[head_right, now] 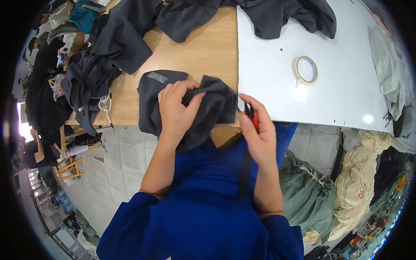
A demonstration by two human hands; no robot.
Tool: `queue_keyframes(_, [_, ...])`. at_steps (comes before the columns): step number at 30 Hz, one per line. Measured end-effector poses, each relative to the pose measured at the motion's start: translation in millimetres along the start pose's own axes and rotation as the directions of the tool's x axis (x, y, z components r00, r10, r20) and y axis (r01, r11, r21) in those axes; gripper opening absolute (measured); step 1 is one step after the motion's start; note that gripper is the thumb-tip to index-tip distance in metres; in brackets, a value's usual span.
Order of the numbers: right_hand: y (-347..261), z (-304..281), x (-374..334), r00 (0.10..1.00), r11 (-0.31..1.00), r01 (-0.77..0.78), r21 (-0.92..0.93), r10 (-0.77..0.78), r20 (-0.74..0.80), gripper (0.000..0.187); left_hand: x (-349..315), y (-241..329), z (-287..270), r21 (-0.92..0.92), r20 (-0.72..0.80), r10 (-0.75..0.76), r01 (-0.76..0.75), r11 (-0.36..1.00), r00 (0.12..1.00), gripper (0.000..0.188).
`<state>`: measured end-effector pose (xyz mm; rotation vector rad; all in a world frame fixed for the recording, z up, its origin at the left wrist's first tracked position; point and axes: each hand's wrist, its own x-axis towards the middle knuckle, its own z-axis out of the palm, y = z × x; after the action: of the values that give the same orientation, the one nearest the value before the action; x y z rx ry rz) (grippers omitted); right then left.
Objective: Trimming loose threads from a grey garment using a small pair of snips.
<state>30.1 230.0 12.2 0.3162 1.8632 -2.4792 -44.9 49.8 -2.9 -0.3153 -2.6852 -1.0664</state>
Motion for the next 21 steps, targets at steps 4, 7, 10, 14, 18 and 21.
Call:
queue_keyframes(4, [-3.5, 23.0, 7.6, 0.993, 0.967, 0.120, -0.225, -0.119, 0.018, 0.040, -11.2, 18.3, -8.4, -0.156, 0.013, 0.113, -0.110, 0.982, 0.994, 0.019])
queue_keyframes(7, [4.0, 29.7, 16.4, 0.987, 0.972, 0.105, -0.211, -0.128, -0.101, 0.030, -13.2, 15.7, -9.8, -0.326, 0.068, 0.086, -0.060, 0.944, 0.994, 0.026])
queue_keyframes(10, [4.0, 19.9, 14.1, 0.997, 0.998, -0.061, -0.016, 0.061, 0.037, 0.012, -16.5, 19.9, -21.0, -0.583, 0.259, 0.016, 0.143, 0.800, 0.966, 0.037])
queue_keyframes(14, [0.3, 19.8, 10.8, 0.986, 0.971, -0.068, 0.227, 0.030, 0.166, 0.011, -12.3, 21.7, -43.0, -0.696, 0.280, 0.113, 0.120, 0.708, 0.953, 0.047])
queue_keyframes(18, [17.8, 4.8, 5.5, 0.984, 0.944, -0.141, 0.298, 0.166, -0.059, 0.011, 3.6, 74.7, -49.0, -0.950, -0.309, 0.576, -0.271, -0.153, 0.757, 0.072])
queue_keyframes(21, [20.8, 7.2, 5.8, 0.987, 0.904, -0.152, 0.399, 0.157, 0.021, 0.008, -9.1, 120.3, -60.0, -0.926, -0.313, 0.562, -0.116, -0.358, 0.765, 0.067])
